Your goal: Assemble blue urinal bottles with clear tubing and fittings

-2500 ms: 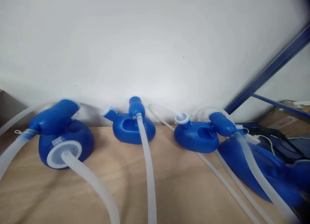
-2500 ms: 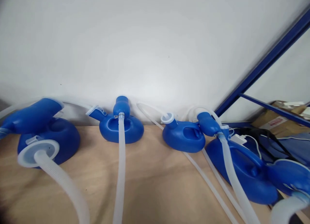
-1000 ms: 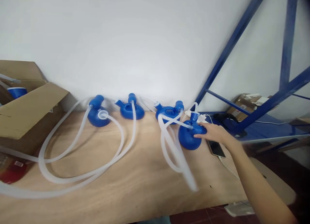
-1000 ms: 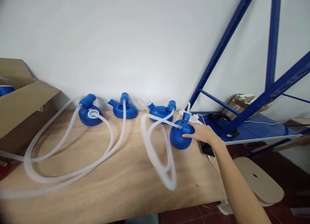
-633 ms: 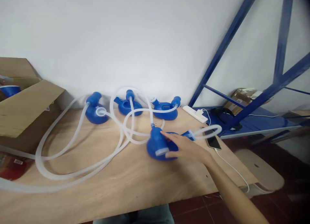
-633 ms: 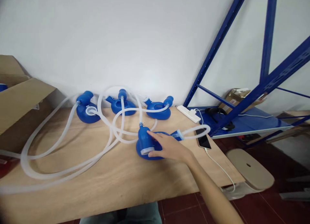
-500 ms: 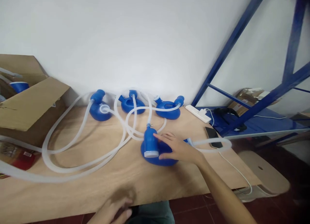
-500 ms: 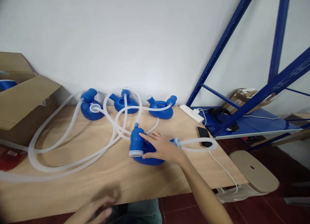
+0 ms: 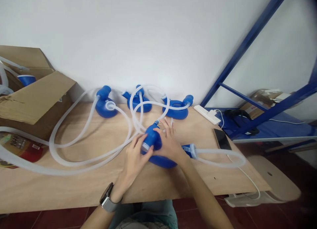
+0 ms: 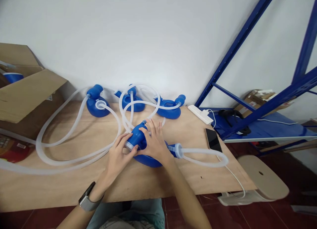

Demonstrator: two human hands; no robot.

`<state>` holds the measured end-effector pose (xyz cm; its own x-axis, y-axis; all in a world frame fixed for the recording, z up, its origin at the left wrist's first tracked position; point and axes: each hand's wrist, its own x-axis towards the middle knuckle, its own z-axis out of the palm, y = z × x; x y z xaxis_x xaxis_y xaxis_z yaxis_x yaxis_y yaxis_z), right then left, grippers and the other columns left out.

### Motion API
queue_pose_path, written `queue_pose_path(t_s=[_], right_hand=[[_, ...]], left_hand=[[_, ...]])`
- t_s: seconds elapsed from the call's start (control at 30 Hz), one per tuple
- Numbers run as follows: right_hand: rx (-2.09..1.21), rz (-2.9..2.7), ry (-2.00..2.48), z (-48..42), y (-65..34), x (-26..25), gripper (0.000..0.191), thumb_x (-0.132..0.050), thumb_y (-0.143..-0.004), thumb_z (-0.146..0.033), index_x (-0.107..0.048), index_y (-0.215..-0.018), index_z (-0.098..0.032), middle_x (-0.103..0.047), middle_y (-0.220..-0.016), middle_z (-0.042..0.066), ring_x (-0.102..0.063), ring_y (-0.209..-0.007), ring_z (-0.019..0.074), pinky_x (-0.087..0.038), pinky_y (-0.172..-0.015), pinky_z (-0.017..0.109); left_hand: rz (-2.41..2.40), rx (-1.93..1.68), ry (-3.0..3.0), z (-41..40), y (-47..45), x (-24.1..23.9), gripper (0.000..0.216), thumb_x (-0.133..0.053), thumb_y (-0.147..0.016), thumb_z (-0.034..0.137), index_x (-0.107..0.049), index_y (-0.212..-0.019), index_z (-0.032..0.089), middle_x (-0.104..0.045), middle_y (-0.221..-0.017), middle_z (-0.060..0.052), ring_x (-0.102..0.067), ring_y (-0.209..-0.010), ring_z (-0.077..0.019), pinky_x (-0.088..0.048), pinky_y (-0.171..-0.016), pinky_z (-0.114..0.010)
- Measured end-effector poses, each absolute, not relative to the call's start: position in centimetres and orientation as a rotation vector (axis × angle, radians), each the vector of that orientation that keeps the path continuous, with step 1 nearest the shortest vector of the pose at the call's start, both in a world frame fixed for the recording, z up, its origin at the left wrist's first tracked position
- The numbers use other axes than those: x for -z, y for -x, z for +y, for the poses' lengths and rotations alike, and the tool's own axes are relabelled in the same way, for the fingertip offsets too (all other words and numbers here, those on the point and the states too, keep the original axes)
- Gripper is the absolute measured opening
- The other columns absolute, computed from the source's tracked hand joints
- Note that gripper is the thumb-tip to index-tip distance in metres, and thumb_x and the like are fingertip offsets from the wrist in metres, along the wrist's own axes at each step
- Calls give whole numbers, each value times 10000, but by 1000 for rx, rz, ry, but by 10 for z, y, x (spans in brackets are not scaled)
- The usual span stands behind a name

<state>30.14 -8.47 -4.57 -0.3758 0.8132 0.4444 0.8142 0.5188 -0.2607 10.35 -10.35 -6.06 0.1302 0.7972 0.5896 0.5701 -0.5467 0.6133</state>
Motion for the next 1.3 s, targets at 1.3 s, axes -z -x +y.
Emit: queue_pose_path(t_s=[1.3], right_hand=[[-40, -2130, 1382, -73, -297, 48, 747, -830, -810, -445, -516, -1448, -215, -414, -1562, 187, -191, -1602, 443, -384, -1235, 660]], left_hand=[[1006, -1286, -2458, -59, -73, 66, 571, -771, -926, 432, -603, -1437, 242, -751, -1317, -107, -748, -1183, -272, -626, -1015, -392]])
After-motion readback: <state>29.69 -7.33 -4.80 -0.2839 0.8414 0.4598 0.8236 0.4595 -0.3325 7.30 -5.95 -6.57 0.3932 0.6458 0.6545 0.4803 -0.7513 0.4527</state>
